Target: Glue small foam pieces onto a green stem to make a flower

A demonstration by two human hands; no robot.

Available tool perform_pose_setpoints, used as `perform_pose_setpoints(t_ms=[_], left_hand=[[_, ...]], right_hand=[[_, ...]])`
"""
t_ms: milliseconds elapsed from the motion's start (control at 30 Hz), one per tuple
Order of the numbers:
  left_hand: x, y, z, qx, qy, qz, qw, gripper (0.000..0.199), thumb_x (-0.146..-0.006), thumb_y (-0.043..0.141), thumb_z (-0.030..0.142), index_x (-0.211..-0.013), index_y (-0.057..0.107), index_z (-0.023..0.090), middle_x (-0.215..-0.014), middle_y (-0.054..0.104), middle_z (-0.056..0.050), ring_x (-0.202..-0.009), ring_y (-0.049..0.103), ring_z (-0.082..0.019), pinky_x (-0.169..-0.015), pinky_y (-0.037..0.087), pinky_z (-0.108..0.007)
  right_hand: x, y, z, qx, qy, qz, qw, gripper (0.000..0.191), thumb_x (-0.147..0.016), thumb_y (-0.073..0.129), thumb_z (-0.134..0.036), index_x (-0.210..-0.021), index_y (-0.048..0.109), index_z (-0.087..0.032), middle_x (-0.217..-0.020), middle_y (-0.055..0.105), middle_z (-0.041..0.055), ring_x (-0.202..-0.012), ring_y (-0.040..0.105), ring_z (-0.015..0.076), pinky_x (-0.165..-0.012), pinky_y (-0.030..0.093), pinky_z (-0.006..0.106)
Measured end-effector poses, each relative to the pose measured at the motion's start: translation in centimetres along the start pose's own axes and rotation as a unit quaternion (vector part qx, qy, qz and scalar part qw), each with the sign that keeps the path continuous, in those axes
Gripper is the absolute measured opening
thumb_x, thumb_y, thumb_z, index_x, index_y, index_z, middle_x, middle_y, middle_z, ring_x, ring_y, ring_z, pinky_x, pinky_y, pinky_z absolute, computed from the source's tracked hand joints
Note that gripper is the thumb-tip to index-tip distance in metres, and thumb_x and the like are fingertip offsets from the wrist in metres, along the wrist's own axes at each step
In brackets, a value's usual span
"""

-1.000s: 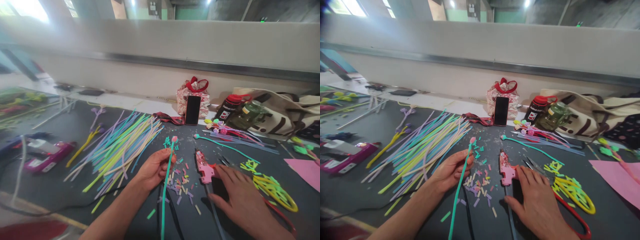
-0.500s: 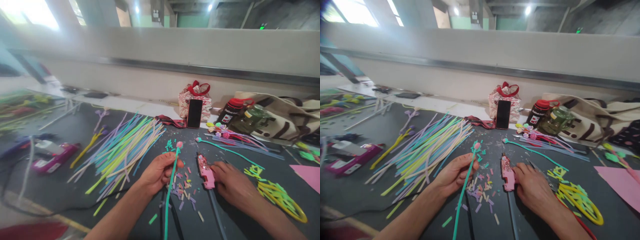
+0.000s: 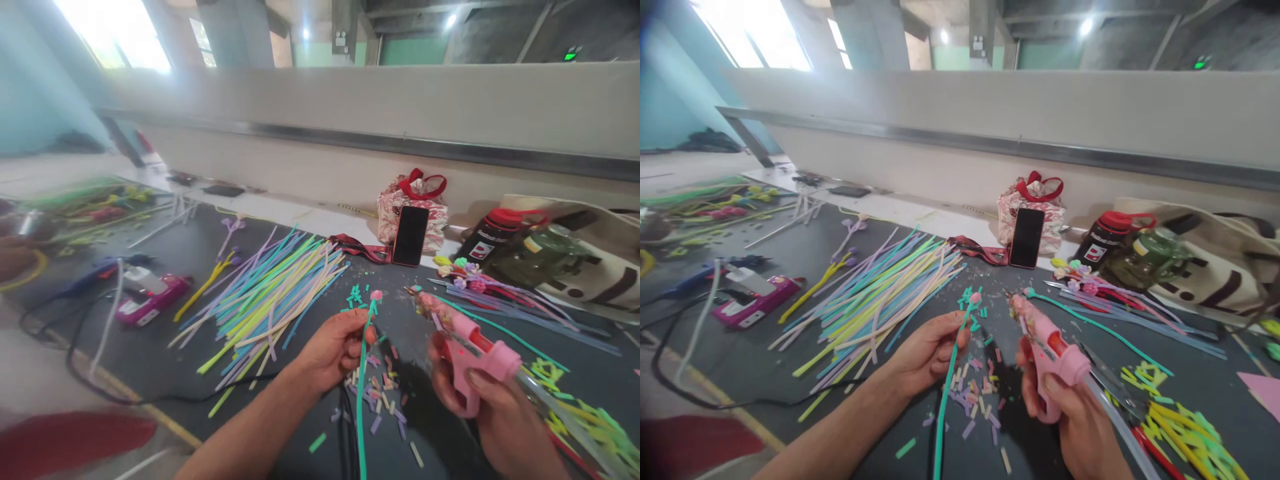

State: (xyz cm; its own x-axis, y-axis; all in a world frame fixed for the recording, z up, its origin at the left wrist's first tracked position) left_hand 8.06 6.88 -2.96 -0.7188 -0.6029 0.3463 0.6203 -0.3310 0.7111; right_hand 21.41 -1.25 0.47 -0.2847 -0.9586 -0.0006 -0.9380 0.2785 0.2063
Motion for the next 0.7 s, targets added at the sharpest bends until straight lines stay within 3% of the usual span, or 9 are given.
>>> perform_pose_setpoints(t_ms=[100,267,567,700], left_hand=[[-0.1,-0.1,0.2,0.014,0.0,0.001,1.0,0.013,-0.072,0.057,0.023,-0.069,0.048,0.015,-0.047,0.046,0.006,-0.031,0.022,0.0,-0.029,0.006,-0.014],[0.1,0.0,0.2,0.019,0.004,0.001,1.0,0.018,-0.073,0.058,0.027,-0.066,0.047,0.015,-0.043,0.041,0.007,-0.031,0.02,0.0,-0.03,0.006,-0.014],[0.1,-0.6,0.5,-0.027,0.025,0.032,0.999,0.021,-0.069,0.062,0.029,-0.066,0.048,0.014,-0.043,0.041,0.008,-0.031,0.019,0.0,-0.032,0.006,-0.015],[0.0,-0.7,0.8,-0.044,0.041,0.035,0.998,0.023,-0.069,0.063,0.031,-0.063,0.048,0.014,-0.045,0.043,0.007,-0.032,0.02,0.001,-0.033,0.007,-0.015]], right_hand=[[0.3,1.7,1.2,-0.035,0.047,-0.041,0.997,0.034,-0.078,0.052,-0.042,-0.107,0.053,-0.024,-0.085,0.059,0.0045,-0.048,0.046,0.0113,-0.043,0.035,0.023],[0.6,2.2,1.9,0.074,0.042,-0.086,0.993,0.037,-0.083,0.044,-0.047,-0.104,0.056,-0.02,-0.066,0.059,0.0048,-0.052,0.048,0.0152,-0.048,0.037,0.026],[0.7,2.1,2.0,0.171,0.045,-0.083,0.981,0.038,-0.085,0.037,-0.048,-0.097,0.059,-0.019,-0.078,0.064,0.0073,-0.06,0.053,0.0172,-0.054,0.041,0.028],[0.7,1.9,1.4,0.227,0.026,-0.063,0.971,0.041,-0.084,0.038,-0.052,-0.095,0.06,-0.019,-0.065,0.062,0.005,-0.053,0.051,0.0169,-0.049,0.039,0.027]])
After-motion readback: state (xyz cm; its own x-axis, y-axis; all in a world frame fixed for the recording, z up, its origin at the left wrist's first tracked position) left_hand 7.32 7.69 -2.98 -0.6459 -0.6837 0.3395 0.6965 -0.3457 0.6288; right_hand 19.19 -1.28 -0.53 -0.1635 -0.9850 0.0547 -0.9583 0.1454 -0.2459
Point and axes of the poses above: each hand's wrist, its own x-axis away from the middle knuckle, its own y-axis out of the palm, z = x × y, the point moved 10 cm from there along -x, towards the middle knuckle
